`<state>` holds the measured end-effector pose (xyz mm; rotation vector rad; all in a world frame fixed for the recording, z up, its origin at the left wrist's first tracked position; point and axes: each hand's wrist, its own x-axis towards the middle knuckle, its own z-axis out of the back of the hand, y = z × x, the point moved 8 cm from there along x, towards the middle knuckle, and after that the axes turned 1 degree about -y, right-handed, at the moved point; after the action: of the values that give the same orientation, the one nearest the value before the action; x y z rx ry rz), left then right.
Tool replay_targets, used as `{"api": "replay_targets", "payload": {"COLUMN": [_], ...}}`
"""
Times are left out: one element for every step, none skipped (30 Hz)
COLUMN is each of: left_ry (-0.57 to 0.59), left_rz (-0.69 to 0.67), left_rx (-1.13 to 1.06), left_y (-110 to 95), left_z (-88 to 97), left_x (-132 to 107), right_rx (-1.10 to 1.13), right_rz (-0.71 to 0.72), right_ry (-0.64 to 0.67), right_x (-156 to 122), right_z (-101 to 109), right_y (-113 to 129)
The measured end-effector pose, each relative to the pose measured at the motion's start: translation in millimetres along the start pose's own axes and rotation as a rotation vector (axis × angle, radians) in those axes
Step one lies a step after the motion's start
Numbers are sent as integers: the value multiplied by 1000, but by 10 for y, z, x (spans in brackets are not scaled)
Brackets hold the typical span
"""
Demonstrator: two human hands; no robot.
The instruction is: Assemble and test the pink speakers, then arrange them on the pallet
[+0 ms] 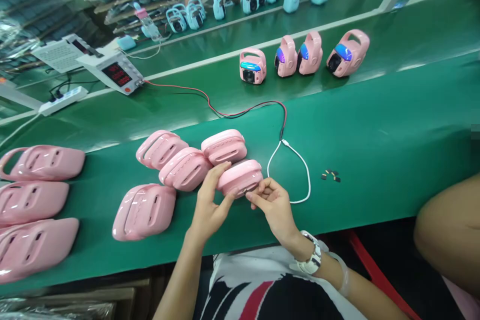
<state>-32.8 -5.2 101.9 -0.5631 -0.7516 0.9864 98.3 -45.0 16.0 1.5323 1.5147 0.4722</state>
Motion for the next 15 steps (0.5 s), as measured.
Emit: {"api": "replay_targets", "payload": {"left_ry": [-25,-70,-95,-102,-96,-79,-55,-32,-21,-26,-45,-73,-100,-113,-109], "left_rz": [26,50,75,98,123,155,194,236,273,304,324,332,330,326,326], "left_rx": [-27,-48,-60,-63,-59,-56,-67,-100,-152,-217,-277,-316,-333,-344,-362], "left_y": [27,45,50,41,25,10,7,17,42,82,134,193,254,312,365], "left_z": [-51,-54,-46,-30,-10,9,23,29,31,29,22,9,-16,-61,-126], "left_x": [8,2,-16,-41,-72,-104,-135,-162,-179,-184,-174,-152,-121,-86,-53], "right_rx": [1,2,4,5,0,-11,-31,-61,-97,-135,-169,-199,-223,-240,-250], "right_rz": [-8,-16,-25,-35,-46,-58,-73,-91,-113,-139,-163,-182,-194,-195,-189], "right_ry": [-7,-14,-21,-25,-21,-11,11,45,93,153,215,275,325,358,375], "right_x": [0,-1,-4,-7,-6,2,17,40,72,108,147,186,225,263,299], "right_z": [-13,-21,-21,-13,1,21,45,68,84,91,91,85,75,64,55], "right_y": [-5,-5,2,18,43,78,119,164,206,241,268,290,305,318,328]}}
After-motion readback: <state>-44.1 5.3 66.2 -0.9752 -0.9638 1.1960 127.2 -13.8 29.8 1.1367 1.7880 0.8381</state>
